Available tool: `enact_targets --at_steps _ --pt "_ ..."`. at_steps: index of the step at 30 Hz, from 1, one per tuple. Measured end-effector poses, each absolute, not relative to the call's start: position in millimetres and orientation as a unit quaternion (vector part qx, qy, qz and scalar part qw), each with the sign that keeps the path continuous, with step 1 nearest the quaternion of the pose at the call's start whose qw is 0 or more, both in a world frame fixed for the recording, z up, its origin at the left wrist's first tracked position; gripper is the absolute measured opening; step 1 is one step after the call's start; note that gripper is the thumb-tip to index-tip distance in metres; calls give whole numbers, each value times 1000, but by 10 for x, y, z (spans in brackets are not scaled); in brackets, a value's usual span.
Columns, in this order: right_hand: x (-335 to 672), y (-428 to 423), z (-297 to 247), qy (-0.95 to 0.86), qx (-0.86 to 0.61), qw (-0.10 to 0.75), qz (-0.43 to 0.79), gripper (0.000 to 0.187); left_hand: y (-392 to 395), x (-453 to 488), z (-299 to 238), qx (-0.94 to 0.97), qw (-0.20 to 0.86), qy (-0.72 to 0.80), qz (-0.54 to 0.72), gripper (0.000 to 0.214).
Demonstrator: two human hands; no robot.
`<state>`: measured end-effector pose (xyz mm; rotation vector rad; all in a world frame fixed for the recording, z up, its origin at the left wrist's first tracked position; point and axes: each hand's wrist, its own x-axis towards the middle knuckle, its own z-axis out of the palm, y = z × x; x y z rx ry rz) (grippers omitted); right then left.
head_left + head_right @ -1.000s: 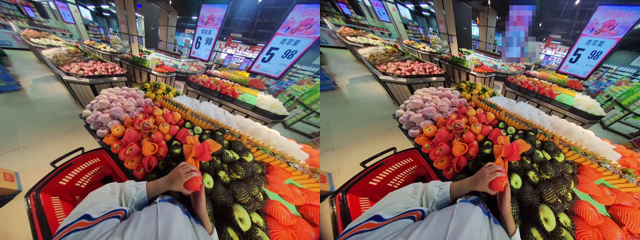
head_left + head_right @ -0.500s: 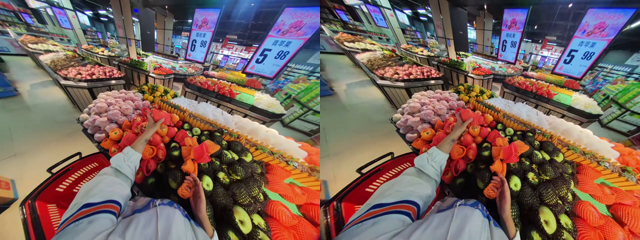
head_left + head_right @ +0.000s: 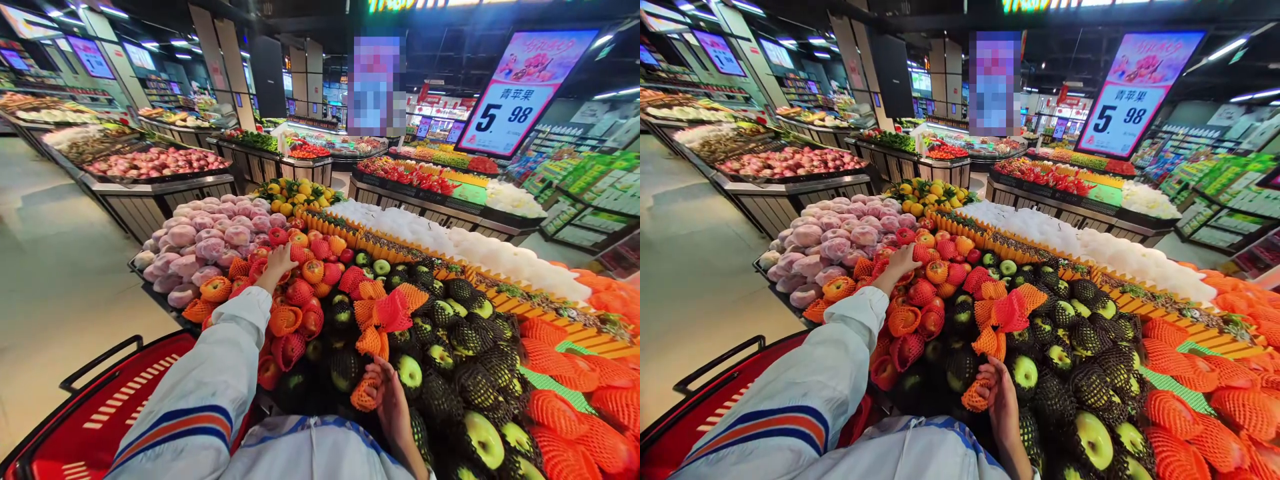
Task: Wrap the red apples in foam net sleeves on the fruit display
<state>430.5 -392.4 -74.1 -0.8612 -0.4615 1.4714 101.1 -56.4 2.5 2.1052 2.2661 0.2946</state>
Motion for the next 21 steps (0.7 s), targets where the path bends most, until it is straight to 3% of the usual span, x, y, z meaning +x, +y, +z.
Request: enact_targets --at_steps 10,21 --pt "4306 -3907 -741 -202 -380 628 648 53 -383 1056 77 658 29 749 75 100" --pt "4295 -3911 -781 -216 -389 628 638 48 -465 1606 348 742 8 660 114 70"
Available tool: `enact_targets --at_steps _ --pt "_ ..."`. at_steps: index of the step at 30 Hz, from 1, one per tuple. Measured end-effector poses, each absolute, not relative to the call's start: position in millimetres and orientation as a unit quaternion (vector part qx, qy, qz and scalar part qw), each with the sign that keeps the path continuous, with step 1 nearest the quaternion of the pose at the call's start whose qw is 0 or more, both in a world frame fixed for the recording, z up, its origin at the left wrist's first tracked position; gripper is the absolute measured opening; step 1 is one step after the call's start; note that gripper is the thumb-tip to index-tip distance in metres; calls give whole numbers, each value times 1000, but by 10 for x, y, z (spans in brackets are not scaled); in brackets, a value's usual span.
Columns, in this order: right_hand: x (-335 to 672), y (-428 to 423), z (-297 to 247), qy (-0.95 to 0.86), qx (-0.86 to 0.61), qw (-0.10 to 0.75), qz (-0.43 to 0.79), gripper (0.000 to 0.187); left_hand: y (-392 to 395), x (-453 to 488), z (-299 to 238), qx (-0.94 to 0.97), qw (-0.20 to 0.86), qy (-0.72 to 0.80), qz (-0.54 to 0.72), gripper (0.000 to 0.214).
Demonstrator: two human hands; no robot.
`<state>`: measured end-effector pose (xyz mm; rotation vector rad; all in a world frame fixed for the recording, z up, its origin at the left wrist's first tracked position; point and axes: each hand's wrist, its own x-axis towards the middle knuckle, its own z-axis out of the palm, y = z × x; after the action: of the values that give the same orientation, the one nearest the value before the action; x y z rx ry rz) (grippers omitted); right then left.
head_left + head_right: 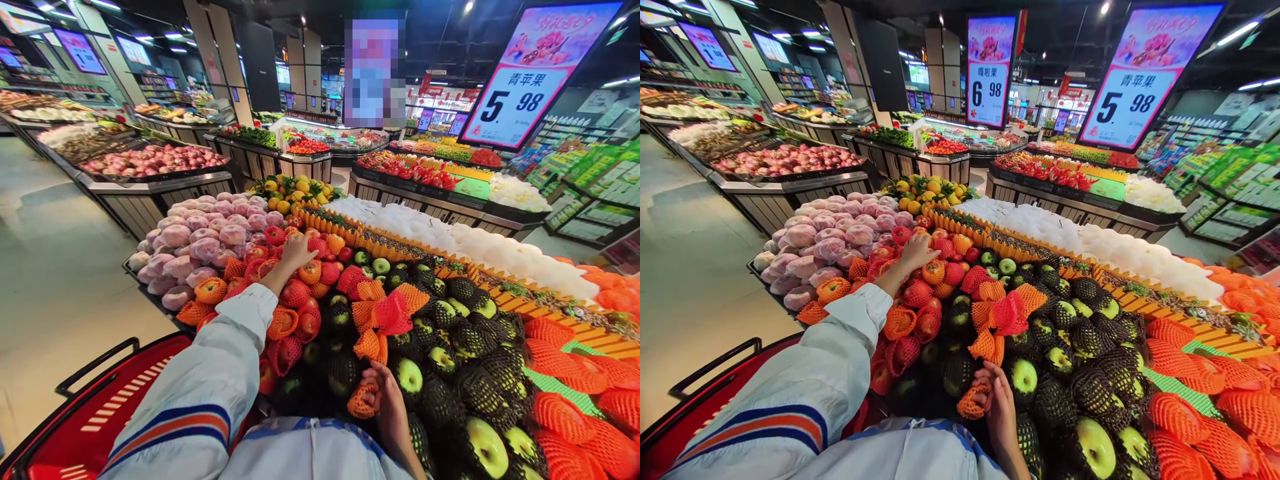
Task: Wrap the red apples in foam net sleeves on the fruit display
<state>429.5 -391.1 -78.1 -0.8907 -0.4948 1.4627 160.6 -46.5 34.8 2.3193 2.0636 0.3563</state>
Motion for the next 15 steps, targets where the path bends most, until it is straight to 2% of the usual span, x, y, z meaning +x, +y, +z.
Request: enact_targets --at_steps 7,15 --pt "4286 -3905 -707 -213 -397 625 637 47 -528 2116 156 858 41 509 48 28" --pt "4283 -3912 -694 -218 -401 623 635 45 -379 2232 -120 842 45 537 -6 36"
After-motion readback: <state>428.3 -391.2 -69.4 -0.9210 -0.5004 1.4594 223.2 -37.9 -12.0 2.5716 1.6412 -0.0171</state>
